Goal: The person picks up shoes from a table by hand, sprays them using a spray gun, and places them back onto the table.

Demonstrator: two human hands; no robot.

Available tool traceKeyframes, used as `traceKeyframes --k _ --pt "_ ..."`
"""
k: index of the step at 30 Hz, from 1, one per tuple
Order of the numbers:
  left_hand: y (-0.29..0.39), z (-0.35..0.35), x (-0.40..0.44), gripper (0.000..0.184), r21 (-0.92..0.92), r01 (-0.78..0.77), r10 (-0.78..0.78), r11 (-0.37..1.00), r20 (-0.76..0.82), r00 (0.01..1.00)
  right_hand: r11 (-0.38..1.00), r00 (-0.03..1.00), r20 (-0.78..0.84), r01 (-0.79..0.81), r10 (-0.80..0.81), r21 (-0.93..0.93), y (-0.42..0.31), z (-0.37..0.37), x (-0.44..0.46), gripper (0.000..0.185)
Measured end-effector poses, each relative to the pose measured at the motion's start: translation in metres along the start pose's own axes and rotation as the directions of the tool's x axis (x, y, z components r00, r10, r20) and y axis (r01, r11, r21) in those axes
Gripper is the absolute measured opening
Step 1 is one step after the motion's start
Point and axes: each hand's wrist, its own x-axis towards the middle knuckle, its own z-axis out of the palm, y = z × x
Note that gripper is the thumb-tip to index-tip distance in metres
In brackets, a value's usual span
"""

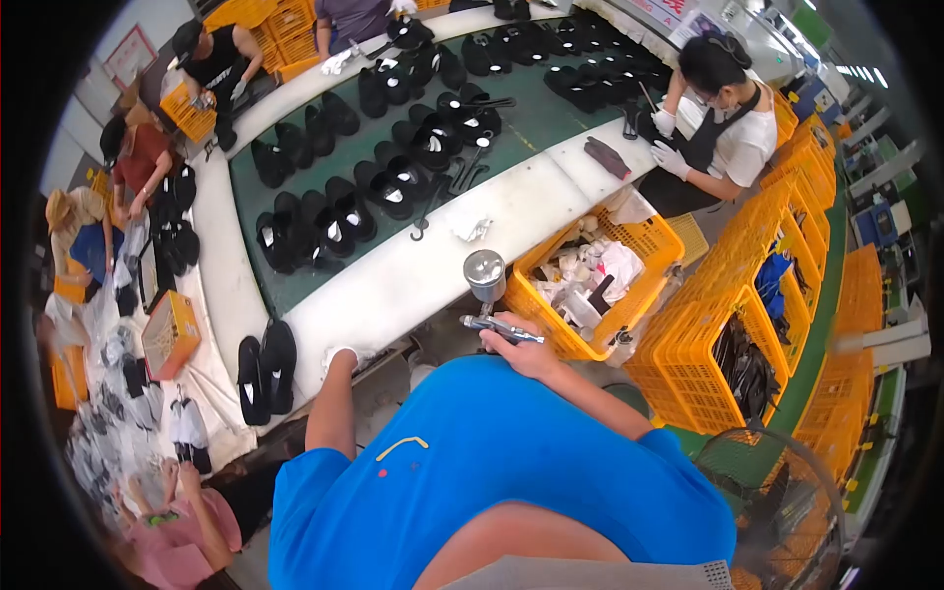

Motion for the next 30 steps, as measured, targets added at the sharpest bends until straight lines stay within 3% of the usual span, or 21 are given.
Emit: traceKeyframes --k 5,6,9,10,11,13,15,17,18,19,20,21,22,23,25,26,27,29,30 --pt "-0.042 0.007 -0.007 0.062 -0.141 -0.056 0.047 0.988 -0.066 0.997 1.0 0.999 0.038 0.007 -0.008 0.028 -0.003 0.005 0.001 0.01" --pt "-0.063 0.015 -0.02 0.061 -0.194 -0.045 0.027 0.98 -0.095 0.995 0.995 0.997 0.042 -0.064 0.06 0.077 -0.01 0.007 0.001 0.012" --pt "-0.13 0.068 -0.071 0.06 -0.378 -0.007 -0.061 0.926 -0.167 0.984 0.993 0.993 0.034 -0.107 0.109 -0.052 -0.007 0.01 0.005 0.014" --pt "-0.125 0.091 -0.053 0.06 -0.194 0.364 -0.403 0.911 -0.238 0.884 0.989 0.989 -0.002 -0.145 0.145 -0.006 -0.019 0.019 0.006 0.016" --pt "-0.107 0.103 -0.022 0.062 -0.013 0.695 -0.657 0.718 -0.34 0.672 0.992 0.994 0.014 -0.109 0.11 -0.064 -0.021 0.021 0.008 0.018" --pt "-0.076 0.089 -0.048 0.063 -0.193 0.764 -0.774 0.616 -0.329 0.541 0.987 0.997 0.038 -0.061 0.067 -0.15 -0.018 0.026 0.018 0.023" --pt "-0.077 0.074 -0.083 0.062 -0.315 0.465 -0.554 0.828 -0.331 0.764 0.99 0.996 0.041 -0.075 0.081 -0.119 -0.018 0.038 0.024 0.023" --pt "-0.145 0.087 -0.097 0.056 -0.51 0.197 -0.514 0.837 -0.61 0.603 0.987 0.993 0.046 -0.104 0.11 -0.125 -0.026 0.057 0.03 0.021" --pt "-0.138 0.072 -0.139 0.049 -0.599 0.253 -0.649 0.76 -0.668 0.364 0.99 0.992 0.068 -0.102 0.108 -0.094 -0.026 0.067 0.032 0.02" --pt "-0.17 0.075 -0.167 0.045 -0.523 0.169 -0.543 0.836 -0.831 0.115 0.988 0.99 0.078 -0.113 0.121 -0.104 -0.027 0.077 0.034 0.02" --pt "-0.199 0.073 -0.194 0.044 -0.643 0.147 -0.643 0.752 -0.764 -0.054 0.981 0.987 0.099 -0.111 0.128 -0.156 -0.03 0.086 0.036 0.02" --pt "-0.24 0.076 -0.224 0.052 -0.756 0.099 -0.759 0.647 -0.651 -0.016 0.972 0.984 0.118 -0.11 0.137 -0.207 -0.033 0.096 0.038 0.02" --pt "-0.284 0.09 -0.241 0.064 -0.729 0.28 -0.722 0.625 -0.676 -0.147 0.969 0.983 0.107 -0.124 0.149 -0.212 -0.035 0.109 0.041 0.021" --pt "-0.322 0.103 -0.256 0.074 -0.768 0.309 -0.789 0.561 -0.609 -0.08 0.965 0.981 0.105 -0.136 0.163 -0.224 -0.038 0.119 0.041 0.021" --pt "-0.433 0.163 -0.245 0.081 -0.838 0.112 -0.839 0.534 -0.509 0.195 0.967 0.979 0.14 -0.115 0.15 -0.226 -0.042 0.138 0.048 0.022" --pt "-0.386 0.149 -0.253 0.082 -0.884 0.148 -0.882 0.443 -0.401 0.246 0.965 0.977 0.133 -0.136 0.169 -0.224 -0.044 0.147 0.05 0.021" --pt "-0.388 0.144 -0.25 0.077 -0.906 0.149 -0.883 0.396 -0.332 0.332 0.962 0.977 0.12 -0.145 0.176 -0.233 -0.046 0.156 0.049 0.021" --pt "-0.384 0.15 -0.231 0.071 -0.817 0.162 -0.802 0.554 -0.471 0.368 0.971 0.976 0.146 -0.134 0.165 -0.198 -0.049 0.171 0.053 0.021" --pt "-0.345 0.135 -0.228 0.064 -0.861 0.083 -0.792 0.501 -0.418 0.446 0.974 0.977 0.153 -0.117 0.147 -0.192 -0.047 0.177 0.053 0.019"
